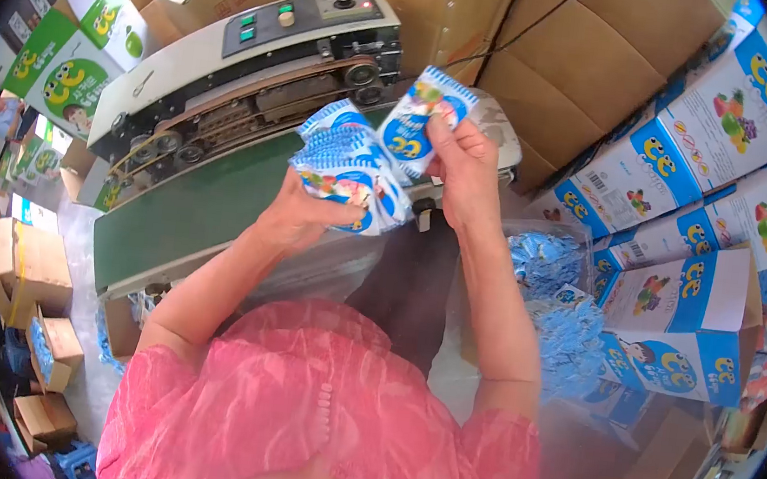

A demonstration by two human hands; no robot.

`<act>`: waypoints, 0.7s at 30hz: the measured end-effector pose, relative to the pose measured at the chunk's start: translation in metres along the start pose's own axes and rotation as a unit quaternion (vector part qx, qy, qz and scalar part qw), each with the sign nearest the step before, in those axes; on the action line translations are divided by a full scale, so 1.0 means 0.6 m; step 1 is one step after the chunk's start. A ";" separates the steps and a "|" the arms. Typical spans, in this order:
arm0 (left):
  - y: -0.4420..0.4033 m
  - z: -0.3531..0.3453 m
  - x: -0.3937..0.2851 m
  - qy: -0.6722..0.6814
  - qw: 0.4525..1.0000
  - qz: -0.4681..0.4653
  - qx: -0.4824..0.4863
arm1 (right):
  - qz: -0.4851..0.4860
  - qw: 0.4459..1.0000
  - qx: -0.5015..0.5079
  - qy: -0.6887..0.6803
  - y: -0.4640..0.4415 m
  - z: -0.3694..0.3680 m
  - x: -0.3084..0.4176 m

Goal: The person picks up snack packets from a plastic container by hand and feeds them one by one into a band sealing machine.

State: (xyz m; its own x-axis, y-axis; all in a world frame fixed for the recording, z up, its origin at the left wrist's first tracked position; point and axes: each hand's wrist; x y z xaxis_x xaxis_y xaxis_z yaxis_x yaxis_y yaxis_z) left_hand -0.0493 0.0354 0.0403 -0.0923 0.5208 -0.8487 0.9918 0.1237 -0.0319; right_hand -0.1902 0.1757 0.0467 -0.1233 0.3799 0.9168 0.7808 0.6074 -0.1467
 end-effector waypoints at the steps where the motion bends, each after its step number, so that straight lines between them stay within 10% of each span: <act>1: 0.011 0.005 -0.005 0.002 1.000 -0.003 -0.005 | 0.013 1.000 -0.022 -0.010 0.001 -0.017 0.006; 3: 0.035 0.015 -0.012 0.010 1.000 -0.025 -0.010 | 0.019 0.999 -0.038 -0.019 0.008 -0.033 0.001; 6: 0.064 0.035 -0.007 -0.012 1.000 -0.010 -0.023 | 0.020 0.938 0.108 0.328 0.027 -0.035 -0.022; 11: 0.082 0.054 -0.006 0.004 0.998 0.024 -0.051 | 0.007 0.966 0.179 0.187 0.044 -0.048 -0.055; 21: 0.108 0.094 0.002 0.081 0.987 -0.053 -0.130 | -0.074 0.979 -0.067 0.180 -0.064 0.013 -0.079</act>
State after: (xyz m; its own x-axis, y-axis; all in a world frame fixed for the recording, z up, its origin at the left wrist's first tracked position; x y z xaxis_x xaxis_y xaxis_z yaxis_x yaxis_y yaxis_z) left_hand 0.0195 -0.0037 0.0074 -0.2270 0.6184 -0.7523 0.9220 0.3852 0.0384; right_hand -0.2193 0.1400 0.0061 -0.0358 0.0092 0.9993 0.8466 0.5316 0.0255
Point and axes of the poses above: each hand's wrist, its own y-axis away from the middle knuckle, its own z-axis out of the back of the hand, x = y × z, and after that the axes turned 5 degrees about z, right-handed
